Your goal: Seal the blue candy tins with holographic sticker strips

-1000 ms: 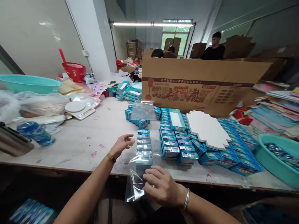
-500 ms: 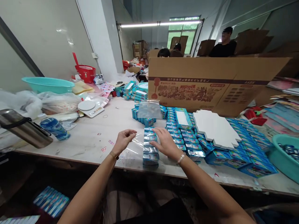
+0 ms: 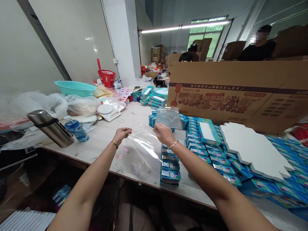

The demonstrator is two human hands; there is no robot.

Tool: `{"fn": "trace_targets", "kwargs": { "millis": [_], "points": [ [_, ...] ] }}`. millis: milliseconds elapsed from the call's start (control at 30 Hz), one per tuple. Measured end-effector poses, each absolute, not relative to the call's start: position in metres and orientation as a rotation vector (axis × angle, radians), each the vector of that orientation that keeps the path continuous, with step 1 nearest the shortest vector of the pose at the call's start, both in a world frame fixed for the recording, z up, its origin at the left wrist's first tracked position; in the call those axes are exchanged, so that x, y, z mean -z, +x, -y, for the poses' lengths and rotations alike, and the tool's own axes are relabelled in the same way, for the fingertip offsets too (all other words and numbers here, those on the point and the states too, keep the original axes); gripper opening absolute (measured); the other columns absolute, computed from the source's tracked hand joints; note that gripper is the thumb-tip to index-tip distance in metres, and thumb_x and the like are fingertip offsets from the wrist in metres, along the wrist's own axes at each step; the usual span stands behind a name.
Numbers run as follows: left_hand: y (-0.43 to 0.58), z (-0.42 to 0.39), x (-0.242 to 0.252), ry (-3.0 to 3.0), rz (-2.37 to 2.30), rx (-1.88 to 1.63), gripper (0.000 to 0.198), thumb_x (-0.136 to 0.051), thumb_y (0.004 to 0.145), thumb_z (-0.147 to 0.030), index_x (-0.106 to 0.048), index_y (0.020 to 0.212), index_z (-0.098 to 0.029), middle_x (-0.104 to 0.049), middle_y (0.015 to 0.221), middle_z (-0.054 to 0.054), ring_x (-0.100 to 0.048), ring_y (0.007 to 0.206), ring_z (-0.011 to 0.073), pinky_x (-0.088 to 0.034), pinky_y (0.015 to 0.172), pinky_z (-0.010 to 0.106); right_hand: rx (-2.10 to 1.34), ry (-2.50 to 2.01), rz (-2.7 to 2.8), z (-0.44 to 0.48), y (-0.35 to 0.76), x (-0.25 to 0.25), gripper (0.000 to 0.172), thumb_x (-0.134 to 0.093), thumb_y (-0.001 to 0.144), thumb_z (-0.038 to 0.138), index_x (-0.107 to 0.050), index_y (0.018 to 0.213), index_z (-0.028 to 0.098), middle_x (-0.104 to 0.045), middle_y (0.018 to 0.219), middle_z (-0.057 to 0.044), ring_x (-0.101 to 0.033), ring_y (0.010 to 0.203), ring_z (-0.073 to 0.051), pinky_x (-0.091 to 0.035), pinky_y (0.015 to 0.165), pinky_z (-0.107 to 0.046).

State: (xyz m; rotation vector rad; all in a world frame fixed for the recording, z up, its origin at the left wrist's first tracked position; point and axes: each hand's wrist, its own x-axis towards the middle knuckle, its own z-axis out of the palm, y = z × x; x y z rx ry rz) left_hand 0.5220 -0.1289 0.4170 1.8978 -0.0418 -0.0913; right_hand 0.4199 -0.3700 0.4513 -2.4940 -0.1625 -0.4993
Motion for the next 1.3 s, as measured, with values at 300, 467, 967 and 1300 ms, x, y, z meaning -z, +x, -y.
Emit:
{"fn": "trace_targets", "kwargs": {
  "millis": [300, 467, 967, 1300],
  "points": [
    [0.553, 0.119, -0.387, 2.096, -0.030, -0.276, 0.052, -0.069, 0.073, -0.036, -0.063, 0.120, -0.013, -0.058, 0.137, 0.022, -0.043, 0.137, 0.0379, -0.037, 0.109, 0.051, 0.486, -2.299, 0.402, 0.391, 0.387, -0.487, 0.030, -0.052, 0.095, 0.035, -0.055, 0.070, 0.020, -0.060, 0.064, 0.001, -0.050, 0.059, -0.012, -0.034, 0.058, -0.024],
    [0.502, 0.162, -0.471, 1.548, 0.764, 0.042, 0.070, -0.041, 0.089, -0.069, -0.054, 0.137, -0.020, -0.060, 0.137, 0.018, -0.057, 0.125, 0.0307, -0.047, 0.103, 0.048, 0.193, -2.212, 0.537, 0.400, 0.359, -0.528, 0.038, -0.052, 0.097, 0.047, -0.061, 0.074, 0.018, -0.066, 0.066, -0.001, -0.056, 0.059, -0.011, -0.039, 0.057, -0.023],
    [0.355, 0.188, -0.532, 1.583, 0.788, 0.303, 0.040, -0.073, 0.079, -0.049, -0.070, 0.101, -0.016, -0.067, 0.061, -0.002, -0.059, 0.043, 0.0099, -0.049, 0.042, 0.020, 0.841, -2.056, 0.637, 0.406, 0.288, -0.550, 0.021, -0.067, 0.089, 0.038, -0.071, 0.078, 0.022, -0.066, 0.086, -0.005, -0.059, 0.084, -0.018, -0.046, 0.077, -0.033],
    [0.317, 0.204, -0.518, 1.122, 0.609, 0.364, 0.022, -0.083, 0.067, -0.031, -0.068, 0.063, -0.016, -0.068, 0.082, 0.003, -0.064, 0.078, 0.0140, -0.051, 0.073, 0.024, 0.003, -1.430, 0.295, 0.409, 0.290, -0.504, 0.043, -0.082, 0.068, 0.056, -0.062, 0.063, 0.019, -0.046, 0.045, 0.007, -0.048, 0.049, -0.010, -0.038, 0.056, -0.024]
  ]
}}
